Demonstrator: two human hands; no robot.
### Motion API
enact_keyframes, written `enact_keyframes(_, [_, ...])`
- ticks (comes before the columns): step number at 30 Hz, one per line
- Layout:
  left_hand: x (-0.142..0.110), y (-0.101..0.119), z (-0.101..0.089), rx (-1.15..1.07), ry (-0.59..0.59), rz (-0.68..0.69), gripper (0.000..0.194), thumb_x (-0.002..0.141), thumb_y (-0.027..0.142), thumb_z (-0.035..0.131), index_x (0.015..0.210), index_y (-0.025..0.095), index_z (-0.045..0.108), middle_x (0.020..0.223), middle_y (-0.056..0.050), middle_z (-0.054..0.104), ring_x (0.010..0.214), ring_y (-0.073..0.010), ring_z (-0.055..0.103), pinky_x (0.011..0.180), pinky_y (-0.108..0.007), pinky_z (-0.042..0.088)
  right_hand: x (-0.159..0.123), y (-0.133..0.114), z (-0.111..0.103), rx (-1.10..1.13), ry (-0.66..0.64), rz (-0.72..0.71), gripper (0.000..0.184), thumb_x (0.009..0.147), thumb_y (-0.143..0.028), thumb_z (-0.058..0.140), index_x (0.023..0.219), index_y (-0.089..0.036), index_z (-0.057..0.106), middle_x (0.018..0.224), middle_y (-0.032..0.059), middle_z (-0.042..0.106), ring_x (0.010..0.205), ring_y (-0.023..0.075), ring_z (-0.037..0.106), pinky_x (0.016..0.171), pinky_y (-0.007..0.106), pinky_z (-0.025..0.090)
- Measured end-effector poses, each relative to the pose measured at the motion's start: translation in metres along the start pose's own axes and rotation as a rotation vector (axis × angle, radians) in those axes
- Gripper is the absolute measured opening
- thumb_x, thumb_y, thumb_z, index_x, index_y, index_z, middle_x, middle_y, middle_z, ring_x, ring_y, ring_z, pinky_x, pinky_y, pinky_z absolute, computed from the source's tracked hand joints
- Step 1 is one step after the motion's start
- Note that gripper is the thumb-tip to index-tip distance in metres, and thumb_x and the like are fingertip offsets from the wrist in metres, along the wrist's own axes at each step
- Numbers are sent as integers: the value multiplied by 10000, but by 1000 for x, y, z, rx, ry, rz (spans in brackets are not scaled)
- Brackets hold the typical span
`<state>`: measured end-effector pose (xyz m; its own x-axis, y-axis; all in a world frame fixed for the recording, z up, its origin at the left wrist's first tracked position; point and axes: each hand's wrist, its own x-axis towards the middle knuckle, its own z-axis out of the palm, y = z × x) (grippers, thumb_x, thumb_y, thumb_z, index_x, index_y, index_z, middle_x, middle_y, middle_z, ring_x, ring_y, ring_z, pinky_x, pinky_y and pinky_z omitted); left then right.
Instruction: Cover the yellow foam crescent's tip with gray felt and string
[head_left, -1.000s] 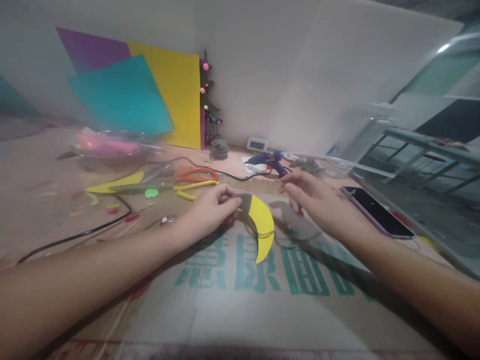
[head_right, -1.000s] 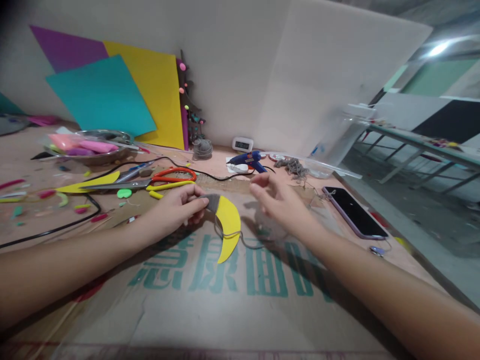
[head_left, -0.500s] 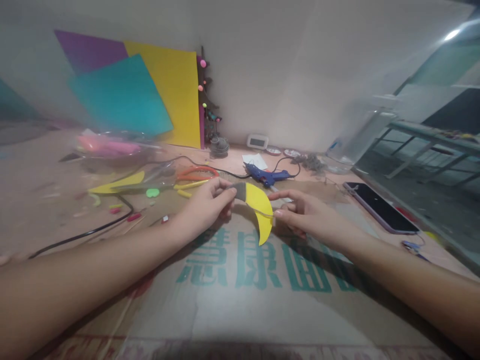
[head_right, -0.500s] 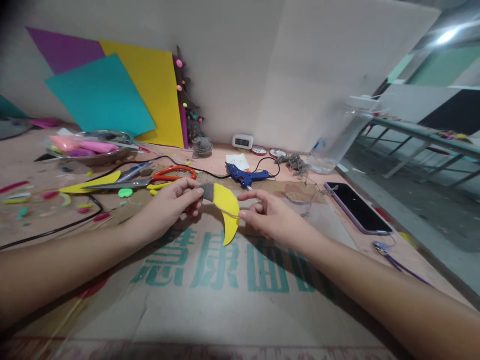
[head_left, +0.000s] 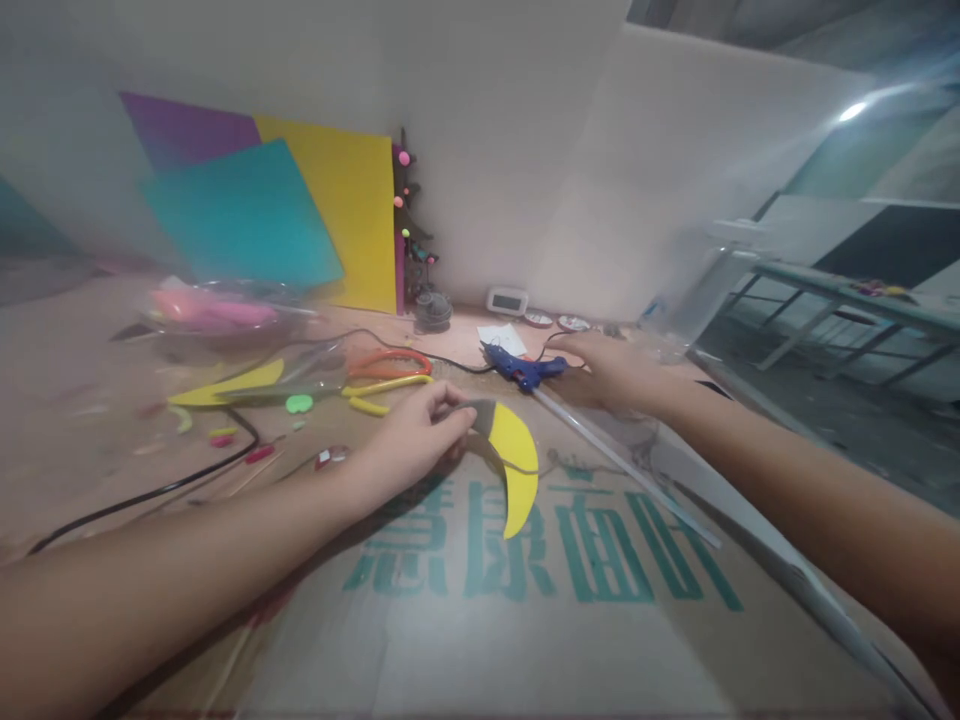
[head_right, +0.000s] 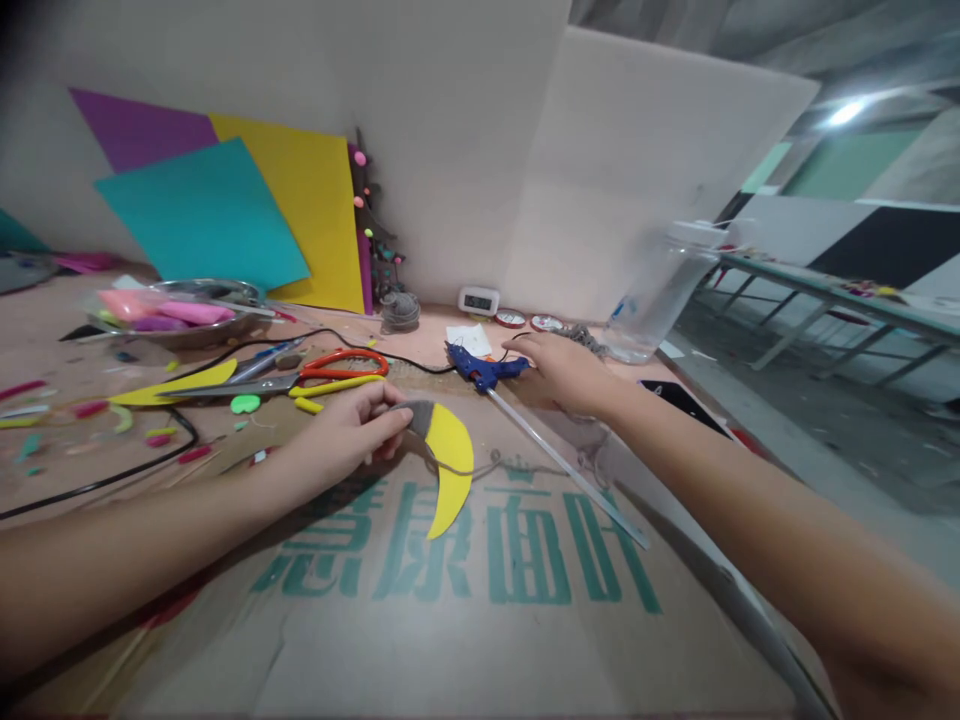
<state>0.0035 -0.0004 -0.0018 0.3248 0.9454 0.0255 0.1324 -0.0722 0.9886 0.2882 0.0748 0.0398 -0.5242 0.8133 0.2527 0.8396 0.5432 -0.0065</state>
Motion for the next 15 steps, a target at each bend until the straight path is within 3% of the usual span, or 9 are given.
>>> enact_keyframes(4, [0, -1, 1, 13, 6, 8, 165, 830, 339, 557, 847, 188, 494, 490, 82, 501, 393, -77, 447, 384, -162, 282, 16, 21, 15, 222, -129, 78, 549, 774, -175, 611, 1314, -266, 577, 1330, 55, 608, 1188, 276, 569, 1009, 412, 424])
enact_keyframes(8, [1, -3, 1, -2, -1, 5, 177, 823, 352, 561, 852, 193, 490, 493, 88, 497, 394, -79, 440, 386, -165, 294, 19, 26, 19, 373, -148, 119, 432, 760, -203, 642, 1184, -276, 674, 1233, 36, 674, 1144, 273, 601, 1002, 413, 440])
enact_keyframes(11, [1, -2, 2, -2, 3, 1, 181, 822, 353, 556, 870, 194, 486, 497, 88, 496, 405, -86, 450, 393, -167, 309, 16, 19, 18, 440, -107, 99, 358, 759, -237, 658, 1112, -265, 710, 1170, 48, 702, 1100, 266, 624, 986, 410, 456])
enact_keyframes(15, [1, -2, 2, 31, 8, 17, 184, 827, 365, 545, 857, 190, 496, 509, 80, 501, 413, -91, 452, 396, -174, 305, 11, 9, 19, 587, 78, 179, 406, 812, -401, 628, 1194, -268, 660, 1173, 68, 689, 1121, 280, 602, 973, 427, 460])
